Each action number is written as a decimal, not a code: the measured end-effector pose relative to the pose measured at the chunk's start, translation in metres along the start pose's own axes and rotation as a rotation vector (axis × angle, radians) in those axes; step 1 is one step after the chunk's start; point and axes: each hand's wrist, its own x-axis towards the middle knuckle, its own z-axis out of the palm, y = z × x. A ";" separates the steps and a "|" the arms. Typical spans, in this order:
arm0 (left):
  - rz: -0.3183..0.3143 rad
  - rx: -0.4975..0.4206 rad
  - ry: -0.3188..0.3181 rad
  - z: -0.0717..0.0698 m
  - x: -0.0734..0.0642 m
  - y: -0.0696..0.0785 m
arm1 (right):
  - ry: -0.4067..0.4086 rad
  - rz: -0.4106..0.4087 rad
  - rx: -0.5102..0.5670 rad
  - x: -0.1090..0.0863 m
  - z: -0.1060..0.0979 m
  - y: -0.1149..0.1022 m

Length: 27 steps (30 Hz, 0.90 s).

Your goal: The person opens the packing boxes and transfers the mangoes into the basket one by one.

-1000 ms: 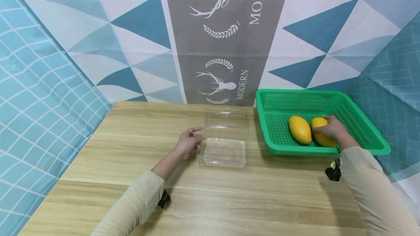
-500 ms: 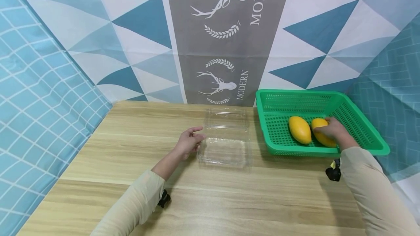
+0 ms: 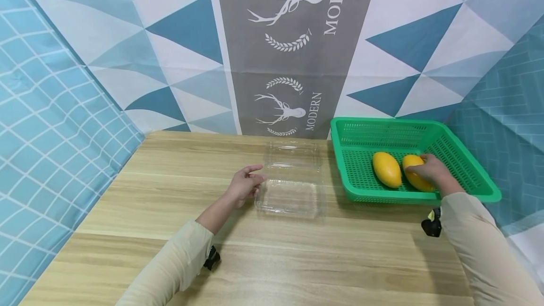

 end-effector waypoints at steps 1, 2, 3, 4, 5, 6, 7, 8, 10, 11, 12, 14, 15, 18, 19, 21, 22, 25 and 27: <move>-0.001 -0.001 0.001 0.000 0.000 0.000 | 0.000 0.001 -0.001 0.000 0.000 0.000; -0.002 -0.002 0.001 0.000 0.000 0.000 | 0.000 0.002 -0.001 0.000 0.000 0.000; -0.002 -0.002 0.001 0.000 0.000 0.000 | 0.000 0.005 -0.003 0.000 0.000 0.000; -0.001 -0.002 0.001 0.000 0.000 -0.001 | 0.001 0.007 -0.003 0.000 0.000 0.000; 0.001 -0.003 0.000 0.000 0.001 -0.001 | 0.004 0.011 -0.004 0.001 0.000 0.001; 0.001 -0.003 0.000 0.001 0.001 -0.001 | 0.006 0.014 -0.004 0.001 0.000 0.001; 0.003 -0.003 -0.001 0.001 0.001 -0.001 | 0.007 0.017 -0.004 0.001 0.000 0.001; 0.003 -0.002 -0.003 0.001 0.001 -0.001 | 0.010 0.021 -0.004 0.001 0.000 0.002; 0.004 0.002 -0.005 0.001 0.000 -0.001 | 0.014 0.027 0.004 0.001 0.000 0.002; 0.004 0.003 -0.008 0.001 0.000 -0.001 | 0.016 0.027 0.004 0.001 0.000 0.002; 0.004 0.005 -0.008 0.001 0.000 -0.001 | 0.016 0.026 0.003 0.000 0.000 0.002; 0.004 0.007 -0.007 0.001 -0.001 -0.001 | 0.019 0.020 0.002 0.000 -0.001 0.002; 0.005 0.007 -0.006 0.001 -0.001 -0.001 | 0.020 0.017 0.001 0.000 -0.001 0.002; 0.005 0.005 0.001 0.001 -0.001 0.000 | 0.025 0.005 -0.005 -0.002 -0.003 0.002; 0.003 0.004 0.004 0.001 -0.001 0.000 | 0.026 0.002 -0.005 -0.002 -0.003 0.002; 0.001 0.004 0.006 0.001 -0.001 0.000 | 0.030 -0.004 -0.007 -0.003 -0.004 0.002; 0.001 0.004 0.007 0.001 -0.001 0.000 | 0.032 -0.009 -0.007 -0.003 -0.004 0.001; 0.002 0.003 0.004 0.001 0.000 0.000 | 0.041 -0.021 -0.009 -0.005 -0.006 0.000; 0.004 0.004 0.001 0.001 0.000 0.000 | 0.046 -0.029 -0.013 -0.007 -0.007 -0.002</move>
